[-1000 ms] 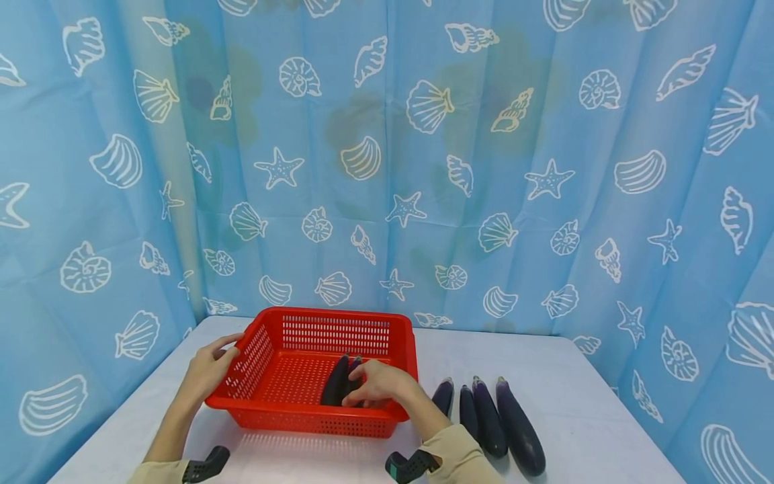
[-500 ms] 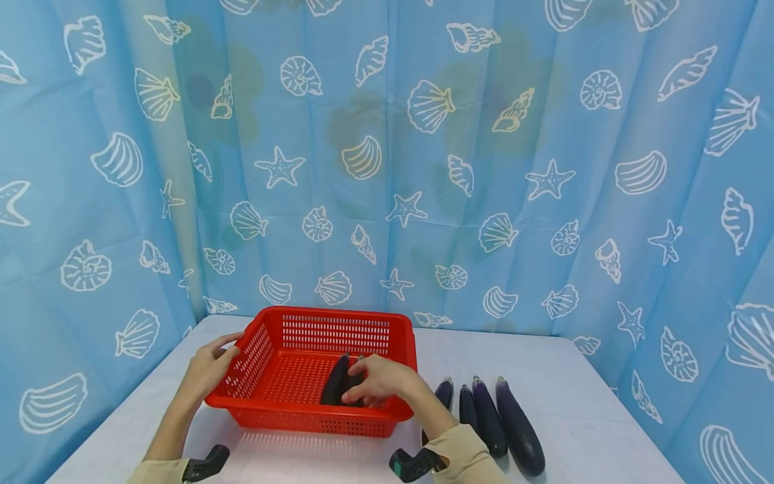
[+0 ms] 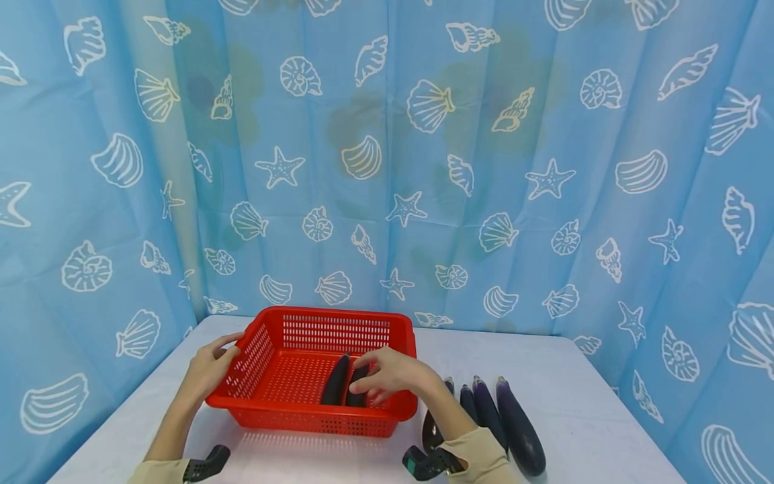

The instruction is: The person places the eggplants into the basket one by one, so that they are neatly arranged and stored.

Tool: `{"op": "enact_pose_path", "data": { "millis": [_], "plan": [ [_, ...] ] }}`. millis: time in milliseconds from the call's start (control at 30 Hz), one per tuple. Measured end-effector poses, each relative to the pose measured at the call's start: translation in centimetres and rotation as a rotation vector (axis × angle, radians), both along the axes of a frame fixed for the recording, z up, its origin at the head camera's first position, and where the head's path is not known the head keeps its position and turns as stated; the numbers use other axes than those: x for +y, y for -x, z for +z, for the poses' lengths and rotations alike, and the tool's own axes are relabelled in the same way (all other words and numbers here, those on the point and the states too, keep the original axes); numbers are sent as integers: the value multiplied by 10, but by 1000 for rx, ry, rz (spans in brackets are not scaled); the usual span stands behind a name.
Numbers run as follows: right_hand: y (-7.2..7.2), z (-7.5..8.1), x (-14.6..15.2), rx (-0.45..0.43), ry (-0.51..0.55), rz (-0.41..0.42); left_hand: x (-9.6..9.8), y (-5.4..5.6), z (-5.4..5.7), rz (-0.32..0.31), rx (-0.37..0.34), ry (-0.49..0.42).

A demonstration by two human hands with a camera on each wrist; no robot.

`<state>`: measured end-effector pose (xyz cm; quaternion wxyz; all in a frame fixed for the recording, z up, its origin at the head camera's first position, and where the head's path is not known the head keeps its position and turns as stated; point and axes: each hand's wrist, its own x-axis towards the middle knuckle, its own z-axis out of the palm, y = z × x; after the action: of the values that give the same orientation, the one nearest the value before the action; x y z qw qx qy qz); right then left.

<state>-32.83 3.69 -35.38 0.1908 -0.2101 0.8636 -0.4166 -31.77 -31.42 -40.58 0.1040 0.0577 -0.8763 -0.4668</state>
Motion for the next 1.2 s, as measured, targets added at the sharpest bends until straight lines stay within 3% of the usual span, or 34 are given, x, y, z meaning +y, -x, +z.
{"op": "enact_pose_path", "data": {
  "millis": [567, 1200],
  "plan": [
    [-2, 6, 20, 37, 30, 72, 0, 1, 0, 7, 6, 1],
    [-9, 9, 54, 94, 118, 64, 2, 1, 0, 11, 2, -8]
  ]
}}
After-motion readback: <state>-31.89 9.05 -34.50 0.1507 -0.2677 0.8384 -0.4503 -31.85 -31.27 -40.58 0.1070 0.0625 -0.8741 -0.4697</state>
